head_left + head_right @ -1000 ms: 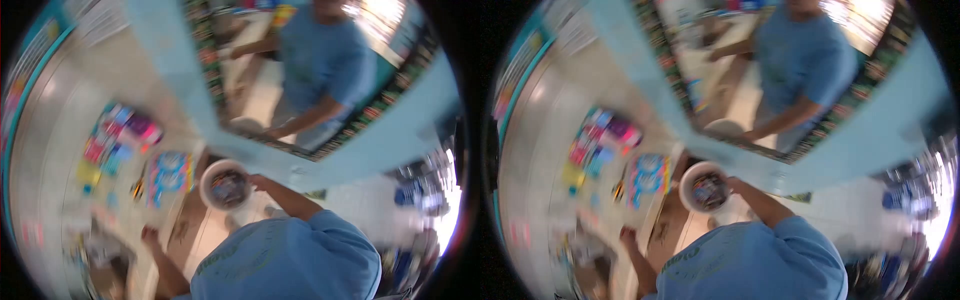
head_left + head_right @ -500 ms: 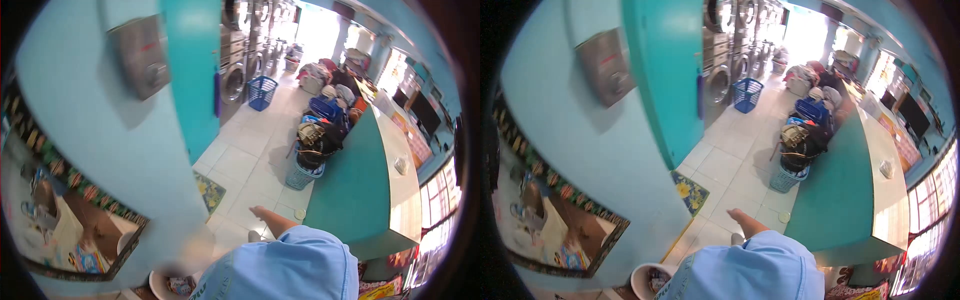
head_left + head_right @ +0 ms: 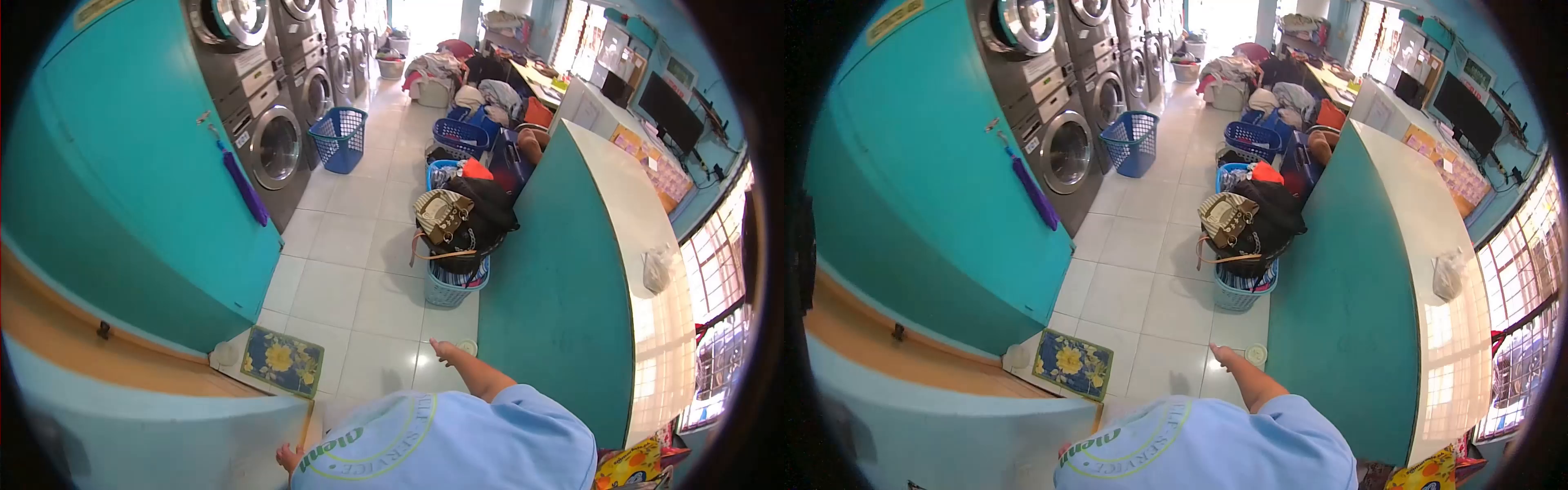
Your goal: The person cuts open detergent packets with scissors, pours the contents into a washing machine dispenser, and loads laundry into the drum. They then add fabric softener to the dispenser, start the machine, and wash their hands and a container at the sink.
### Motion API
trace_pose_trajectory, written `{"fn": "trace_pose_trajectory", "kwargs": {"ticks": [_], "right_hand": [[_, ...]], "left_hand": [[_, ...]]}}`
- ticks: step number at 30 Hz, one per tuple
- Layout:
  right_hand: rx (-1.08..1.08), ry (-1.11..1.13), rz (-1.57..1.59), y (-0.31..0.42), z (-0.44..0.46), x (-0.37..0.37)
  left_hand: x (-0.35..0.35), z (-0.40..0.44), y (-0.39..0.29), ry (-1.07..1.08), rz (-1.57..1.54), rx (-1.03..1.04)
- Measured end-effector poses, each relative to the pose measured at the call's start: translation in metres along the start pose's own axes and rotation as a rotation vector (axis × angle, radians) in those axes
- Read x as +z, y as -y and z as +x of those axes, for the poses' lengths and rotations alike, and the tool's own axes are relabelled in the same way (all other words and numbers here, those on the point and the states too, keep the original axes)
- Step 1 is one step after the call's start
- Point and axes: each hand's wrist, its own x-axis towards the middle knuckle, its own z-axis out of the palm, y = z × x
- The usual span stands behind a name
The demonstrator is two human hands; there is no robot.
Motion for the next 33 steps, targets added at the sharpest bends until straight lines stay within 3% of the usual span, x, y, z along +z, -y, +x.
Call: {"fn": "trace_pose_trajectory", "kwargs": {"ticks": [7,13,16,17,19,21,25,27,31,33], "right_hand": [[-0.146,0.357,0.232,0.162,0.080,-0.009],[-0.179,0.237,0.472,0.343,0.126,-0.115],[-0.317,0.143,0.661,0.422,0.142,-0.184],[-0.364,0.096,0.786,0.444,0.141,-0.206],[-0.399,0.045,0.926,0.473,0.145,-0.245],[-0.413,0.107,1.315,0.488,0.159,-0.283],[-0.445,0.250,1.910,0.504,0.224,-0.362],[-0.352,0.089,2.010,0.518,0.266,-0.404],[-0.135,-0.227,2.260,0.586,0.364,-0.479],[-0.096,-0.235,2.262,0.651,0.383,-0.508]], "left_hand": [[-0.006,0.145,-0.140,0.531,0.188,0.127],[-0.034,0.373,-0.306,0.691,0.278,0.255],[-0.029,0.513,-0.440,0.585,0.195,0.386],[-0.012,0.560,-0.488,0.419,0.075,0.474],[-0.018,0.627,-0.607,0.393,0.099,0.517],[-0.031,0.675,-0.723,0.349,-0.047,0.734],[-0.042,0.731,-0.931,0.349,-0.132,0.818],[-0.037,0.746,-1.002,0.313,-0.201,0.961],[0.008,0.781,-1.092,0.614,-0.293,0.880],[-0.013,0.781,-1.143,1.038,-0.222,0.335]]}}
